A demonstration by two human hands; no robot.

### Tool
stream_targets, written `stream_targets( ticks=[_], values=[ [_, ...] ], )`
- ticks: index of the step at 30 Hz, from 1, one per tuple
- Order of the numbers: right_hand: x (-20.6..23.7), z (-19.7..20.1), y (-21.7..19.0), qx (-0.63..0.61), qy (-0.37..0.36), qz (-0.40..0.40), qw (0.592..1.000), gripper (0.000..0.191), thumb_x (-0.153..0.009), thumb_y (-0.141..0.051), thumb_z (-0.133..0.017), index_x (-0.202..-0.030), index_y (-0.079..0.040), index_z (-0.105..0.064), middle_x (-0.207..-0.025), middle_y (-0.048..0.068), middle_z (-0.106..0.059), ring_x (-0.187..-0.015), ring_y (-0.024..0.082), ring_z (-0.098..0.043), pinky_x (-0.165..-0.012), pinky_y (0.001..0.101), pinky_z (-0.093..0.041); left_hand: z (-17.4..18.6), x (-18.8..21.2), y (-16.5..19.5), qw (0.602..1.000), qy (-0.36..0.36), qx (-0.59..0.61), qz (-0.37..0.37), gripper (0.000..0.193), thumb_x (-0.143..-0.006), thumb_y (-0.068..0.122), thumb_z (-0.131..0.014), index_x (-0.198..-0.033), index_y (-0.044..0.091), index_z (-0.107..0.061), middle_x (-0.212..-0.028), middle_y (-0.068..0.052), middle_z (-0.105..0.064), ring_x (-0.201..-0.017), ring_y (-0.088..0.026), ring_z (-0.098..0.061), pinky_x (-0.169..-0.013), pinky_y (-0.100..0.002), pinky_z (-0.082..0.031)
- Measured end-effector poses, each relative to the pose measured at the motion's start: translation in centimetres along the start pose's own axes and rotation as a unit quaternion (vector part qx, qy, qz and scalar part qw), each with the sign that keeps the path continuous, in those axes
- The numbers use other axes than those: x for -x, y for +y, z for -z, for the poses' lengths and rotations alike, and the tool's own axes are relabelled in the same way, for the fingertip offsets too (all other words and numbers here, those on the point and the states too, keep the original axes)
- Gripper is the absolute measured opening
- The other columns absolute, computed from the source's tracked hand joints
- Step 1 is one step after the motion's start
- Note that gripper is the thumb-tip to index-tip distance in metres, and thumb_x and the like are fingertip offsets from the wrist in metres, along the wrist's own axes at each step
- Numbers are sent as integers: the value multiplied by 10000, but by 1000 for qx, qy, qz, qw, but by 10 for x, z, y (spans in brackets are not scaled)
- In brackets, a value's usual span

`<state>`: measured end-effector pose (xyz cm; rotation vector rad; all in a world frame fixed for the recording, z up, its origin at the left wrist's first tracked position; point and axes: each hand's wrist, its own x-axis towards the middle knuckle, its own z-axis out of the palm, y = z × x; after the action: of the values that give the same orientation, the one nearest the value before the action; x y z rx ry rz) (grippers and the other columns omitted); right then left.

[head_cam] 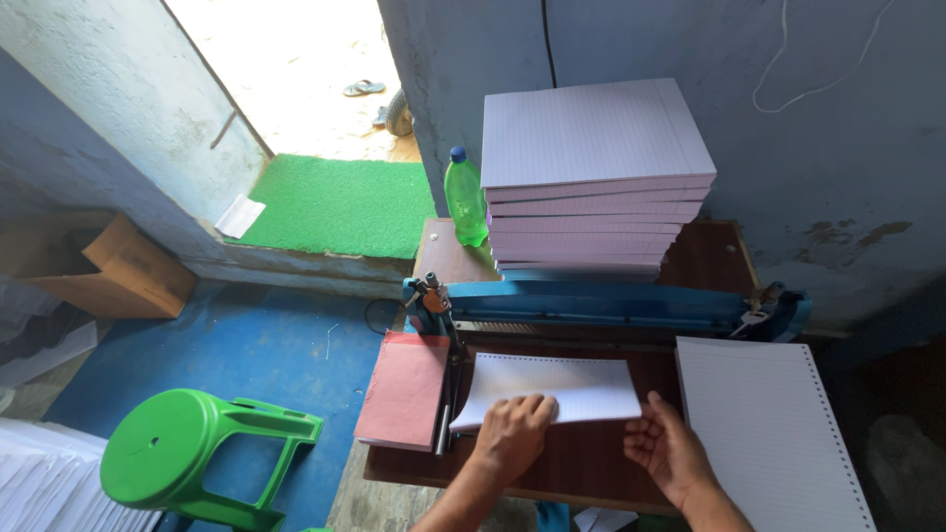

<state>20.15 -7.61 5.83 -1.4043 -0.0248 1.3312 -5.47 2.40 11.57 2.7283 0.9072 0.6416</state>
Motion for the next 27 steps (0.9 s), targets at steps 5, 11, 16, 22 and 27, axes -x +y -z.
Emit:
stream_targets(
  ticks=[5, 11, 16, 22, 27],
  values=[
    [11, -14, -22, 90, -55, 48, 993, 501, -916, -285, -630, -1312, 18, -578, -1196, 161, -673, -1169, 297, -638, -1013, 445, -544, 51, -30, 8, 994, 24, 105, 1, 271, -831, 18, -670, -1101, 44, -666, -965, -122, -735, -831, -323, -735, -698, -426, -573],
    [28, -35, -58, 286, -48, 137, 947, 589, -931, -244, -621, -1474, -56, -492, -1390, 166, -625, -1367, 285, -537, -1133, 421, -399, 71, -61, 15, 887, 34, 439, 137, 223, -973, 128, -682, -1173, 46, -737, -962, -78, -768, -848, -176, -699, -756, -319, -566],
    [33, -20, -83, 191, -83, 197, 958, 535, -873, -234, -722, -1340, 14, -639, -1092, 180, -745, -1046, 275, -701, -935, 404, -553, 55, -71, 9, 788, 39, 571, 228, 243, -971, 170, -665, -1143, 8, -721, -933, -41, -739, -868, -99, -651, -804, -284, -545],
    [40, 13, -93, 260, -5, 182, 948, 472, -838, -269, -762, -1219, 7, -728, -851, 129, -742, -762, 182, -709, -729, 345, -590, 6, -72, 25, 726, 46, 610, 314, 234, -945, 176, -672, -1073, -12, -731, -940, -76, -737, -915, -150, -666, -875, -348, -541],
    [39, 49, -101, 299, 38, 158, 940, 421, -844, -242, -781, -1176, 16, -768, -782, 154, -743, -632, 201, -608, -589, 346, -483, -32, -71, 60, 679, -17, 623, 388, 262, -951, 164, -635, -1097, -46, -690, -996, -185, -736, -964, -244, -707, -923, -434, -563]
  ],
)
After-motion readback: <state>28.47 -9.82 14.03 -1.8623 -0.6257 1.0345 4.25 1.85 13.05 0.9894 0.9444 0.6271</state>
